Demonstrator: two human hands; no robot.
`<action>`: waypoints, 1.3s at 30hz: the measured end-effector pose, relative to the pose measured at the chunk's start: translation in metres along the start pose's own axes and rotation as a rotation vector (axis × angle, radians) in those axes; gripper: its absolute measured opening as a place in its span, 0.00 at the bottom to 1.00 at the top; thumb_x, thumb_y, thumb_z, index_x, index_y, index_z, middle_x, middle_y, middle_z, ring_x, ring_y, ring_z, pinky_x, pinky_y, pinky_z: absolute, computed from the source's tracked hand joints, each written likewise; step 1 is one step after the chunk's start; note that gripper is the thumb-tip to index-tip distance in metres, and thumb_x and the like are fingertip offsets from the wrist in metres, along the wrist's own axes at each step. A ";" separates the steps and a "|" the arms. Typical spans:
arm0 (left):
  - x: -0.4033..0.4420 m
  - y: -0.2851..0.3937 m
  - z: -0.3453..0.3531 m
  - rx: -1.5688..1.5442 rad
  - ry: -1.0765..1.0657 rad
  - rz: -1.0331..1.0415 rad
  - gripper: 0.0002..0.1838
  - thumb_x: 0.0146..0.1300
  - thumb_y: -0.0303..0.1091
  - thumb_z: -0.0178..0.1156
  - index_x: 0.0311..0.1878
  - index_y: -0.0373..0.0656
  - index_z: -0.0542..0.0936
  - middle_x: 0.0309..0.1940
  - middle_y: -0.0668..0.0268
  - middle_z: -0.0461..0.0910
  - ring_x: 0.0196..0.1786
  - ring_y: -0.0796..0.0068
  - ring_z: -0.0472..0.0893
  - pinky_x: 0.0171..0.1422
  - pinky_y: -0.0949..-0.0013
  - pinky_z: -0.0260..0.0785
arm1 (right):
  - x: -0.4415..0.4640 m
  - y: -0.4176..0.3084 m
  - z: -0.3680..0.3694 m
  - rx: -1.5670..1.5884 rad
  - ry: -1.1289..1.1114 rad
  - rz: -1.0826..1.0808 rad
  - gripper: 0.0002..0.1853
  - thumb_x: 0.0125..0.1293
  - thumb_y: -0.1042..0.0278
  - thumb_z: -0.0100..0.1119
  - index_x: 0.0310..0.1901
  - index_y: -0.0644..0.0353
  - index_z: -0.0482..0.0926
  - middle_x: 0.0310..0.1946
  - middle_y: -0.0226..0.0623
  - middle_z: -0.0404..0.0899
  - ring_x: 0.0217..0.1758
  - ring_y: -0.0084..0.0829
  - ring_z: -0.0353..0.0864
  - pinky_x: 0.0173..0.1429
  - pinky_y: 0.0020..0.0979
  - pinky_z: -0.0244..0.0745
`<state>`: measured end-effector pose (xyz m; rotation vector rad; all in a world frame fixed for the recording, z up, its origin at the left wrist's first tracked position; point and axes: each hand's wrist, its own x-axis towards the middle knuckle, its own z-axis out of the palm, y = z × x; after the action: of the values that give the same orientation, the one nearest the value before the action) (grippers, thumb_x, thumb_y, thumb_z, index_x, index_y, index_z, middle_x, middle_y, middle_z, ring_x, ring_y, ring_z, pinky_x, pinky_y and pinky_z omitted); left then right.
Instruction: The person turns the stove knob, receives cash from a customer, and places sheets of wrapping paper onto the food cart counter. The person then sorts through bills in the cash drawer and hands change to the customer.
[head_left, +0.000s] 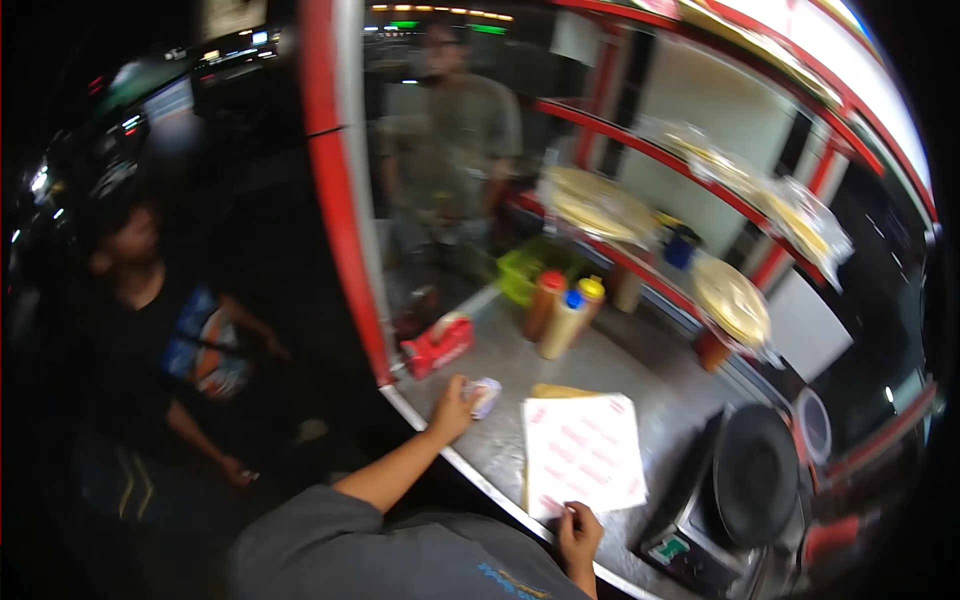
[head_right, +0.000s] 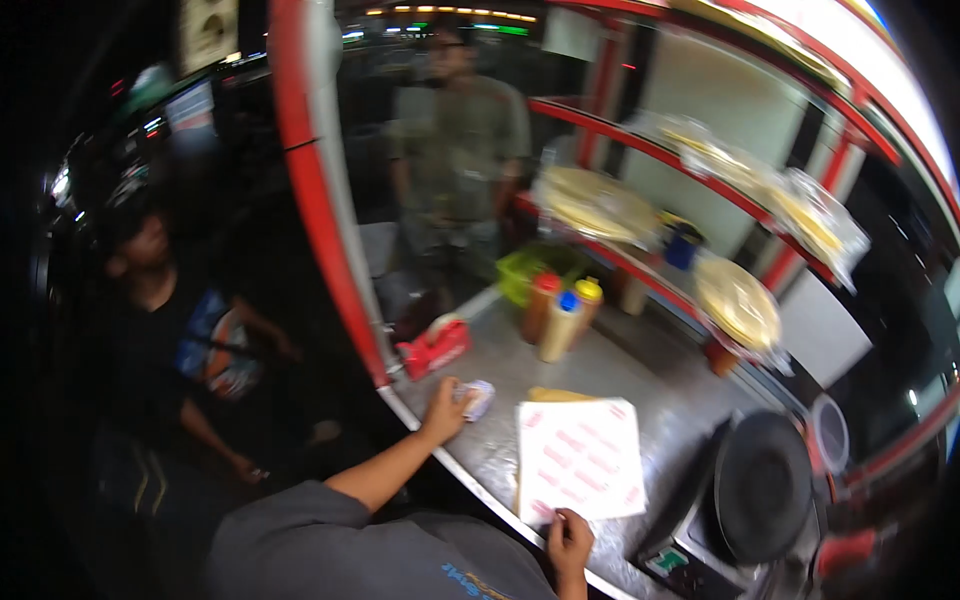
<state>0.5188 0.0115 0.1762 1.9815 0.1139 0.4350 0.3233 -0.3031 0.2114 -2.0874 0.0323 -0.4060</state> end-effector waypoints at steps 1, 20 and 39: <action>0.002 0.003 -0.004 -0.006 -0.004 0.001 0.24 0.70 0.48 0.67 0.52 0.37 0.73 0.42 0.44 0.80 0.45 0.46 0.81 0.49 0.52 0.72 | 0.002 -0.015 -0.003 0.007 -0.004 0.044 0.05 0.66 0.76 0.67 0.42 0.63 0.86 0.24 0.36 0.80 0.23 0.23 0.77 0.30 0.26 0.71; -0.009 0.046 -0.020 -0.683 -0.008 -0.280 0.23 0.70 0.45 0.69 0.52 0.39 0.70 0.37 0.60 0.77 0.40 0.68 0.81 0.45 0.62 0.74 | 0.003 -0.036 -0.002 0.050 -0.018 0.046 0.06 0.73 0.75 0.61 0.47 0.66 0.83 0.25 0.31 0.80 0.26 0.18 0.77 0.33 0.22 0.71; -0.089 0.106 -0.010 -0.336 -0.610 0.199 0.22 0.68 0.46 0.71 0.49 0.38 0.75 0.39 0.57 0.81 0.42 0.65 0.82 0.49 0.62 0.74 | 0.034 -0.072 0.044 0.604 -0.160 0.423 0.13 0.68 0.80 0.68 0.51 0.66 0.76 0.37 0.31 0.83 0.36 0.15 0.78 0.38 0.18 0.73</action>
<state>0.4202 -0.0506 0.2520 1.7153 -0.5122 -0.0419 0.3580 -0.2347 0.2607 -1.4578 0.2247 0.0184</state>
